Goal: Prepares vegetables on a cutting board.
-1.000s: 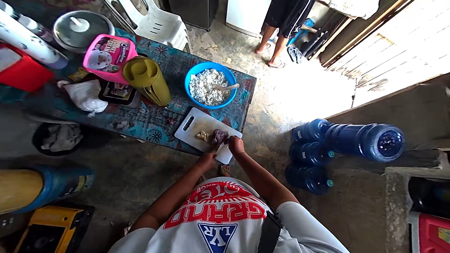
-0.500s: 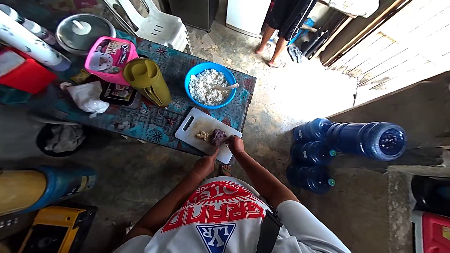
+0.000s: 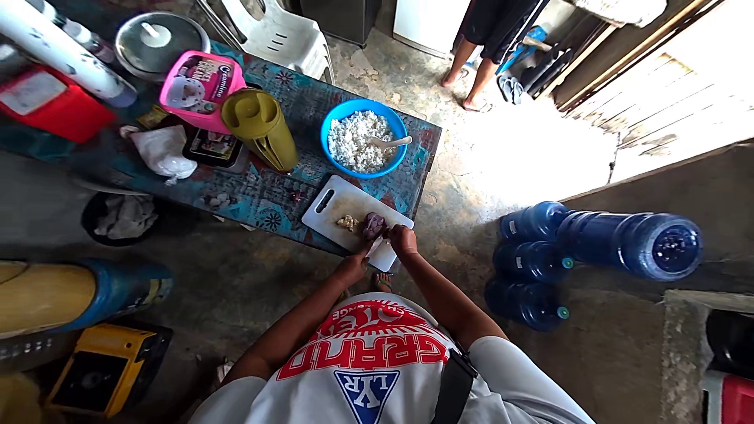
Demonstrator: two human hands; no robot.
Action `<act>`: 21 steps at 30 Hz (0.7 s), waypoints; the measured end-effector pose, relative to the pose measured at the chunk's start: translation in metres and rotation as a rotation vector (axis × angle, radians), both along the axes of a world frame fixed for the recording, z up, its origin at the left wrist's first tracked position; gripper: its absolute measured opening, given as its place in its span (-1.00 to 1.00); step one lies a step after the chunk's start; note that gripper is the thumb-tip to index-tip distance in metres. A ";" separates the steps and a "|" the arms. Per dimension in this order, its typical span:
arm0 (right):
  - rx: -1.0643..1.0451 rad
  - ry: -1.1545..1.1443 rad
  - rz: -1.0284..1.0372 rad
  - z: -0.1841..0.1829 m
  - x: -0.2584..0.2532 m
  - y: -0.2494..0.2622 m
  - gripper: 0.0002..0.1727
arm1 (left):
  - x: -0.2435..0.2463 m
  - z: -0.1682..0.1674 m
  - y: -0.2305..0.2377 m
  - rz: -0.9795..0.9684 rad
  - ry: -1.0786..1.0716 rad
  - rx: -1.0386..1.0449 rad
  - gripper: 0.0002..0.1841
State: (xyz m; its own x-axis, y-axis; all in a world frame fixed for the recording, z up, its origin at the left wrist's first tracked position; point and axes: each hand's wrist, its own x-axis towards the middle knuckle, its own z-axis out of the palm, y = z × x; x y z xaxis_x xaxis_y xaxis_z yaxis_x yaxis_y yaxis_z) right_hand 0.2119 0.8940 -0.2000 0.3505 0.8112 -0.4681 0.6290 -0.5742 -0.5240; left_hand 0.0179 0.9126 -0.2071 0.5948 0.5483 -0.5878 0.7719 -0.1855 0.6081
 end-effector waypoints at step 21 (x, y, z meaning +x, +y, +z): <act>-0.042 -0.029 0.073 -0.012 0.000 0.019 -0.81 | 0.008 0.033 -0.011 -0.090 0.248 0.089 -0.35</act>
State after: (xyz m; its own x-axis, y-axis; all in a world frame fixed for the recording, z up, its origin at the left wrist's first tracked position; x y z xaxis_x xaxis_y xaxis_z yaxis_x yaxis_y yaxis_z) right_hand 0.2115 0.9130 -0.2116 0.3050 0.8152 -0.4924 0.6846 -0.5471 -0.4817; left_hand 0.0263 0.9017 -0.1742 0.4874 0.5557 -0.6735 0.8732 -0.3037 0.3813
